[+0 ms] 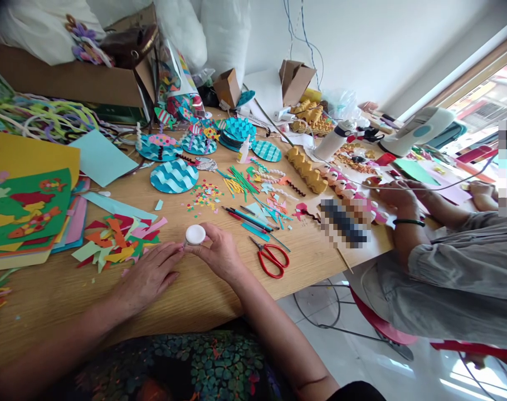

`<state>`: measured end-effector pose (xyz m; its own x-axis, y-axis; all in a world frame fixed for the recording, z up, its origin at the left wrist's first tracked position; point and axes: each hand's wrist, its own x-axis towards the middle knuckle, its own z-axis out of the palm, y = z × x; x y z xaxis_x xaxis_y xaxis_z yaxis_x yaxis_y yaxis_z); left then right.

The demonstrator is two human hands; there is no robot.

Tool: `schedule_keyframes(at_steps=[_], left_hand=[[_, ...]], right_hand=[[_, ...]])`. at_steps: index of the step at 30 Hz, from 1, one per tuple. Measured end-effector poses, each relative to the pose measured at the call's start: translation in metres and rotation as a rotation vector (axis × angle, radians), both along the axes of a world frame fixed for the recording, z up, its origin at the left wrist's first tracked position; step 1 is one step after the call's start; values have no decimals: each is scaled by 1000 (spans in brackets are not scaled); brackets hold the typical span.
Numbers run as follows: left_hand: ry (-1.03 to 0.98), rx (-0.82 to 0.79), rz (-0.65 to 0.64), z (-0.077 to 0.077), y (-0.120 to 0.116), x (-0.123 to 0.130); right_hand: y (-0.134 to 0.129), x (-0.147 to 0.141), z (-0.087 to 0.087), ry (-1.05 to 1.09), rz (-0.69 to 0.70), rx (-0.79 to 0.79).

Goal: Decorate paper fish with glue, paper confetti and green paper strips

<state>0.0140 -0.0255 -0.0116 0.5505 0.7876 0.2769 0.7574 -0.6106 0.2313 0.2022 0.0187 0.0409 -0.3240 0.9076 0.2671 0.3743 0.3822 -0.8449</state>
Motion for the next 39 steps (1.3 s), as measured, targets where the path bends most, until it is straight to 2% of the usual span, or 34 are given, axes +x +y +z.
schedule_keyframes(at_steps=[5, 9, 15, 30, 39], left_hand=[[-4, 1, -7, 1, 0, 0], [-11, -27, 2, 4, 0, 1], [-16, -33, 4, 4, 0, 1], [-35, -14, 6, 4, 0, 1], [-20, -1, 5, 5, 1, 1]], right_hand=[[0, 1, 4, -30, 15, -4], [2, 2, 6, -41, -29, 10], [3, 0, 0, -19, -23, 16], [7, -1, -3, -61, -55, -17], [12, -3, -3, -51, -37, 20]])
